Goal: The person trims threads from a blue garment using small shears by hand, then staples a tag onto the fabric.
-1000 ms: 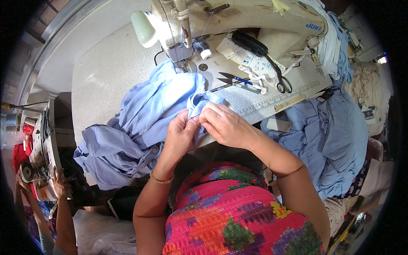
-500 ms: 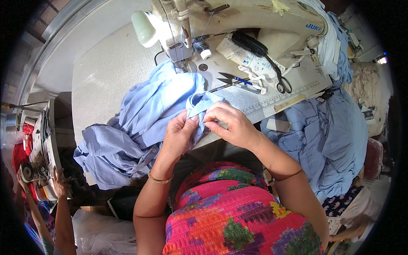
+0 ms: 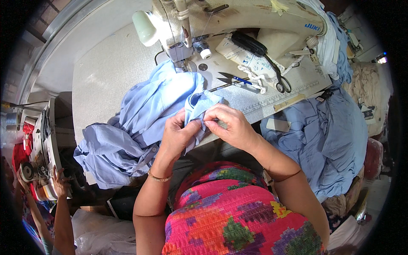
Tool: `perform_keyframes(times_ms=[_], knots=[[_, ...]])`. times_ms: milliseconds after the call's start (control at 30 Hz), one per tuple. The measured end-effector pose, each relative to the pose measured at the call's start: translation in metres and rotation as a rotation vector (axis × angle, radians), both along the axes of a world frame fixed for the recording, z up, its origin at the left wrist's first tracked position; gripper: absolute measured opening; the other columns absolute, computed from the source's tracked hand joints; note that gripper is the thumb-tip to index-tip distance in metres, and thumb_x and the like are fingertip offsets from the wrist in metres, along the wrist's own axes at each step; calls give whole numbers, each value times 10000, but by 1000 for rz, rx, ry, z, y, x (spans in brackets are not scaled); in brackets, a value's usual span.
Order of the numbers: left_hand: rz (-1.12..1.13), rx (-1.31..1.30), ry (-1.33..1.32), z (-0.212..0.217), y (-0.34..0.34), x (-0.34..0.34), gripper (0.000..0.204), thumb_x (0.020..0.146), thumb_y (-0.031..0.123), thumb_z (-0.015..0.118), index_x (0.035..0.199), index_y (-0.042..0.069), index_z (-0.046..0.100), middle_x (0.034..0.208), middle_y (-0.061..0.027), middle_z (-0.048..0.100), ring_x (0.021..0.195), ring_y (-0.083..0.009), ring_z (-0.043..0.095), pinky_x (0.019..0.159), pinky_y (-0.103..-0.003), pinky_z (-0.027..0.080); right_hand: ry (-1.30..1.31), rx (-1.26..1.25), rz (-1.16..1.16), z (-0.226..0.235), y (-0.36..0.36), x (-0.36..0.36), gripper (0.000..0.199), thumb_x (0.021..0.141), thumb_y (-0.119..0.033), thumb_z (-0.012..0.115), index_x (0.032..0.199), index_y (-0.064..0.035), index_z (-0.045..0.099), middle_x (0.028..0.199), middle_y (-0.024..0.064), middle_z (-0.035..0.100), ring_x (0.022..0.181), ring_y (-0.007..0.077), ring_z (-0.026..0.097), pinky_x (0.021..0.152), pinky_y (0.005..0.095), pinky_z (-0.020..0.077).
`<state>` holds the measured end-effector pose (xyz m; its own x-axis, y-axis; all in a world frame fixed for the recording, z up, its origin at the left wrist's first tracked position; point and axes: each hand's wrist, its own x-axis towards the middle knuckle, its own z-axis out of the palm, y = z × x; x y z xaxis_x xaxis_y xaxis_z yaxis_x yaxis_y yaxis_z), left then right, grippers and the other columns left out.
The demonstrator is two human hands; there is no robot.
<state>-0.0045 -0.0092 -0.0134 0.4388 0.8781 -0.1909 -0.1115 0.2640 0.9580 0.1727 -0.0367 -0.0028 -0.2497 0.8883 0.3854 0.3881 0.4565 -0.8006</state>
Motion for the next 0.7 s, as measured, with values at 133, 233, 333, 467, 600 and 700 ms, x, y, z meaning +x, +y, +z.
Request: perform_keyframes(times_ms=[133, 233, 333, 467, 600, 700], knots=[[16, 0, -35, 1, 0, 0, 88, 791, 6, 565, 822, -36, 636, 906, 27, 548, 797, -47, 482, 704, -201, 389, 63, -94, -21, 4, -2, -1, 88, 786, -28, 615, 860, 5, 580, 808, 95, 606, 754, 203, 594, 688, 286, 467], [9, 45, -14, -1, 0, 0, 87, 786, 7, 572, 822, -42, 633, 918, 12, 556, 825, -60, 489, 740, -214, 392, 124, -193, -25, 4, -1, -2, 87, 790, -39, 612, 851, 18, 587, 787, 84, 609, 730, 156, 591, 678, 271, 469], [-5, 124, 19, -2, 1, -1, 89, 781, 9, 577, 828, -46, 631, 932, -4, 561, 846, -75, 496, 768, -227, 393, 225, -315, -41, -2, -1, -4, 104, 790, -56, 619, 829, 36, 591, 771, 79, 609, 699, 117, 584, 658, 261, 479], [-2, 134, -16, -9, 0, -4, 158, 787, -8, 573, 925, 10, 649, 888, 24, 608, 802, -50, 522, 753, -215, 417, 314, -382, -44, -9, 0, -7, 103, 794, -59, 615, 829, 36, 593, 752, 45, 604, 694, 83, 562, 647, 246, 474], [-5, 104, -33, -5, 0, -4, 148, 786, -14, 578, 913, 4, 651, 908, 21, 601, 816, -51, 519, 761, -219, 417, 319, -448, -40, -4, -2, -6, 96, 808, -62, 599, 828, 31, 594, 756, 34, 597, 691, 69, 547, 636, 235, 466], [-15, 157, -34, -6, 1, -4, 148, 784, -18, 579, 911, 3, 652, 916, 22, 597, 819, -52, 519, 762, -220, 418, 343, -438, -9, -7, -3, -6, 96, 819, -64, 588, 834, 31, 596, 770, 33, 593, 698, 63, 539, 632, 230, 460]])
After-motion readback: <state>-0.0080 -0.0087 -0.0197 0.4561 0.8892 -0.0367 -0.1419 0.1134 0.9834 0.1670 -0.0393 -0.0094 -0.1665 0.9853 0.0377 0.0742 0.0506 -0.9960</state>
